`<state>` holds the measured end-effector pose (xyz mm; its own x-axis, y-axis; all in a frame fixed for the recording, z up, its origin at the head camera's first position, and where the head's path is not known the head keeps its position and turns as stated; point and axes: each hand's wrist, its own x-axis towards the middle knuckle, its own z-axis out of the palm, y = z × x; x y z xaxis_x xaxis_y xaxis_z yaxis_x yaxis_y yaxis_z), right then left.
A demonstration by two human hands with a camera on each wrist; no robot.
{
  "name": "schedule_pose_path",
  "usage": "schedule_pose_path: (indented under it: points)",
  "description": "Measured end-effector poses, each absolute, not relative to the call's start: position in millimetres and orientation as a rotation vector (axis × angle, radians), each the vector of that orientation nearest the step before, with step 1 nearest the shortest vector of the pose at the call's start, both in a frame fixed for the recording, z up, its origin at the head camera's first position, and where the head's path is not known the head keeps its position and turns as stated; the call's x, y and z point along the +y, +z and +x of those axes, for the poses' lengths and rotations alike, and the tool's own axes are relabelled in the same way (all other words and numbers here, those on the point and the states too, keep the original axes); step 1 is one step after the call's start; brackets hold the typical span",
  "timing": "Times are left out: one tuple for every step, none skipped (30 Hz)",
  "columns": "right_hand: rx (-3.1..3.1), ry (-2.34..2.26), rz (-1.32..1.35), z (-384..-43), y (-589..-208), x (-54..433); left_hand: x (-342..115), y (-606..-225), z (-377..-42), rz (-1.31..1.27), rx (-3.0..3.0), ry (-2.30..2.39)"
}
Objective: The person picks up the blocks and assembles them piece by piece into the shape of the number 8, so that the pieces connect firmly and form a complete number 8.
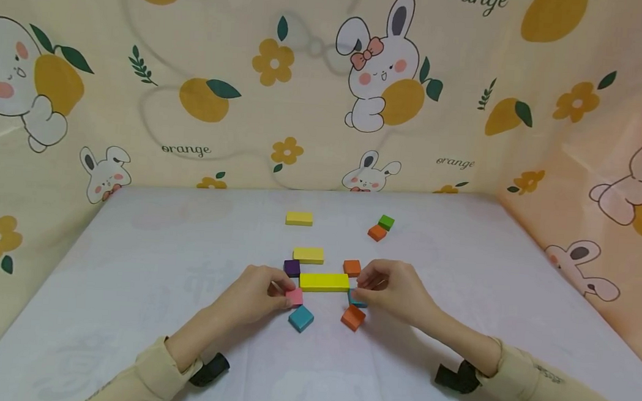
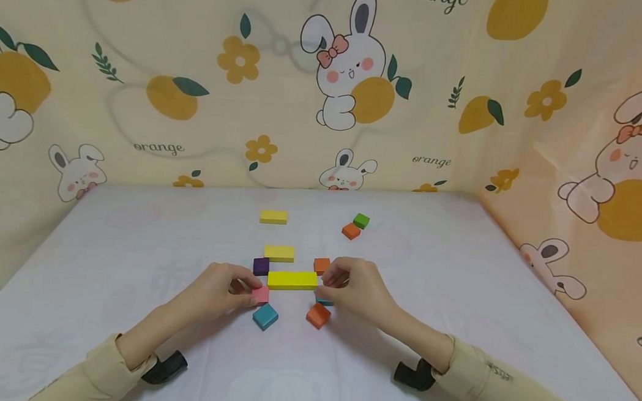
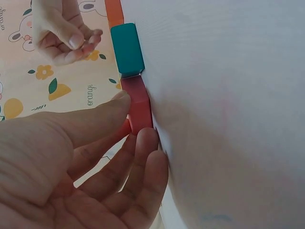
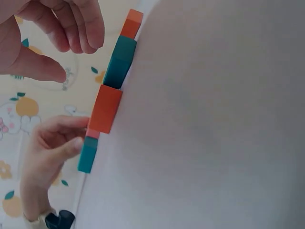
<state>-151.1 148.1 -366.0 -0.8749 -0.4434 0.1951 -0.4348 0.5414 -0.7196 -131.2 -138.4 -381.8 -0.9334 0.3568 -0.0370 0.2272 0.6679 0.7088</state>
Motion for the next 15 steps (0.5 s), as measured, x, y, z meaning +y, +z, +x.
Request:
schedule_pose_path:
  points:
    - [2.748, -1.282, -0.785, -153.0, -365.5, 146.6, -138.4, -382.1, -131.4, 0.477, 2.709, 1.114]
    - [2.748, -1.284, -0.788, -155.5, -365.0, 145.1, -138.4, -382.3, -131.6, 0.476, 2.711, 1.109]
    - [2.746, -1.283, -0.799, -158.1, -364.0, 143.5, -138.4, -382.5, -131.8, 0.477, 2.712, 1.107]
    - [2.741, -1.281, -0.819, -161.1, -362.8, 142.3, -138.4, -382.5, -131.9, 0.478, 2.713, 1.106]
    - [2.732, -1.281, -0.84, -164.6, -361.7, 141.4, -138.4, -382.5, -132.1, 0.478, 2.713, 1.104]
    - [2.722, -1.277, -0.867, -168.3, -360.0, 140.5, -138.4, -382.6, -132.3, 0.479, 2.713, 1.103]
    - [2.711, -1.27, -0.89, -172.2, -358.2, 139.6, -138.4, -382.6, -132.4, 0.48, 2.712, 1.105]
    - [2.698, -1.26, -0.916, -176.6, -356.2, 138.7, -138.4, -382.7, -132.5, 0.48, 2.711, 1.105]
    - [2.68, -1.253, -0.938, -180.9, -353.7, 137.7, -138.4, -382.7, -132.6, 0.482, 2.711, 1.108]
    - [2.666, -1.243, -0.95, -185.6, -351.3, 136.5, -138.4, -382.7, -132.8, 0.481, 2.709, 1.109]
    - [2.655, -1.232, -0.96, -190.4, -348.7, 134.9, -138.4, -382.8, -132.8, 0.479, 2.707, 1.109]
    - [2.648, -1.22, -0.965, -195.2, -345.8, 132.7, -138.4, -382.9, -133.0, 0.477, 2.706, 1.109]
    - [2.64, -1.212, -0.968, -200.3, -343.5, 130.3, -138.4, -382.9, -133.1, 0.472, 2.703, 1.109]
    - [2.628, -1.212, -0.973, -205.5, -341.3, 127.7, -138.5, -382.9, -133.3, 0.468, 2.703, 1.108]
    - [2.621, -1.211, -0.979, -210.5, -339.4, 124.7, -138.5, -382.8, -133.3, 0.466, 2.703, 1.108]
